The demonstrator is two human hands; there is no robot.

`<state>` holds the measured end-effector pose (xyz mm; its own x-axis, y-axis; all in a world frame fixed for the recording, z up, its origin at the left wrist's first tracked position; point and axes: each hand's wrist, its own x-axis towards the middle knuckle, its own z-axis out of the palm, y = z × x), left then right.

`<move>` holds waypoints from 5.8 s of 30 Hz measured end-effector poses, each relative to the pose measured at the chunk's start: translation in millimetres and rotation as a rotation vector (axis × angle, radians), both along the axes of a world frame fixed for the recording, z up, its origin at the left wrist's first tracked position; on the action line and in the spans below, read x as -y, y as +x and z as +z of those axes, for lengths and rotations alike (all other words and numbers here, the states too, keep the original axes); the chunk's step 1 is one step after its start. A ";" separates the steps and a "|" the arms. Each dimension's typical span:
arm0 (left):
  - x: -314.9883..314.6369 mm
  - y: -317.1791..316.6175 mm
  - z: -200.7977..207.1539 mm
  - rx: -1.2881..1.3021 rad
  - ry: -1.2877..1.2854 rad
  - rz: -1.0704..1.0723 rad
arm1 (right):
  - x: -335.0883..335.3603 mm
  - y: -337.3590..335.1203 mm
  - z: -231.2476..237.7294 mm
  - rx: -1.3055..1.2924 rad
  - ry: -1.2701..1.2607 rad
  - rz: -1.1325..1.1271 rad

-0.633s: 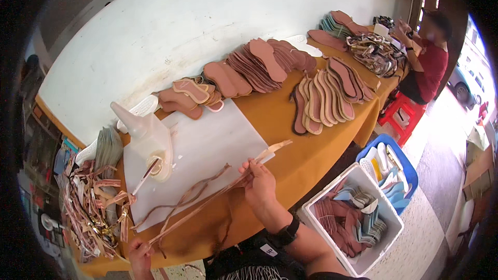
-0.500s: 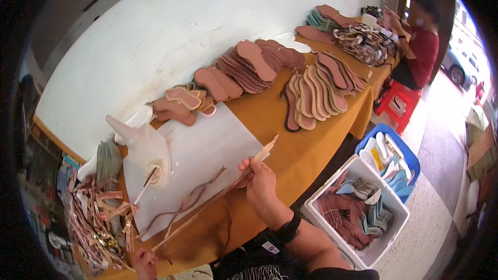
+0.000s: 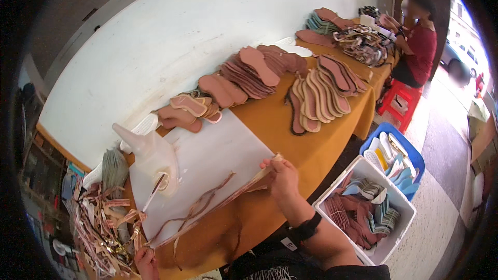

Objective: Applying adhesive to the edges and surfaces of shoe insole components using a brush.

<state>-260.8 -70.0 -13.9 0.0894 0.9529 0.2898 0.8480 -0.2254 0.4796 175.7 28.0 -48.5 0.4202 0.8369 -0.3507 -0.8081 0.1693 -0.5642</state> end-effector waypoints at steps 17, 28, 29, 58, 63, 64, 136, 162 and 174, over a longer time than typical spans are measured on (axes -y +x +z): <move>-24.4 -11.4 -15.4 0.605 -0.191 0.500 | -19.4 -3.8 -4.6 1.524 -0.100 -0.050; -22.4 -5.5 -29.5 0.313 -0.030 0.465 | -20.2 -14.8 -10.2 1.812 -0.152 -0.069; -21.7 -6.9 -29.1 0.308 -0.031 0.479 | -19.9 -15.0 -10.8 1.818 -0.115 -0.063; -135.9 257.1 25.7 0.568 -0.801 -0.653 | 24.8 6.3 41.5 0.983 0.100 0.062; -126.5 227.2 19.0 0.660 -0.957 -0.617 | 8.8 21.2 22.0 0.788 0.097 0.106; -125.0 221.4 18.6 0.698 -1.008 -0.591 | 5.6 20.9 18.7 0.753 0.099 0.116; -28.6 -42.6 1.1 0.533 -0.540 0.158 | -38.5 0.4 -20.3 1.239 -0.143 0.109; -17.1 -45.6 -54.2 1.170 0.246 0.390 | -39.1 -3.9 -20.5 1.261 -0.154 -0.029; -20.2 -55.7 -81.9 0.898 0.376 0.466 | -39.1 -4.4 -21.8 1.387 -0.114 -0.058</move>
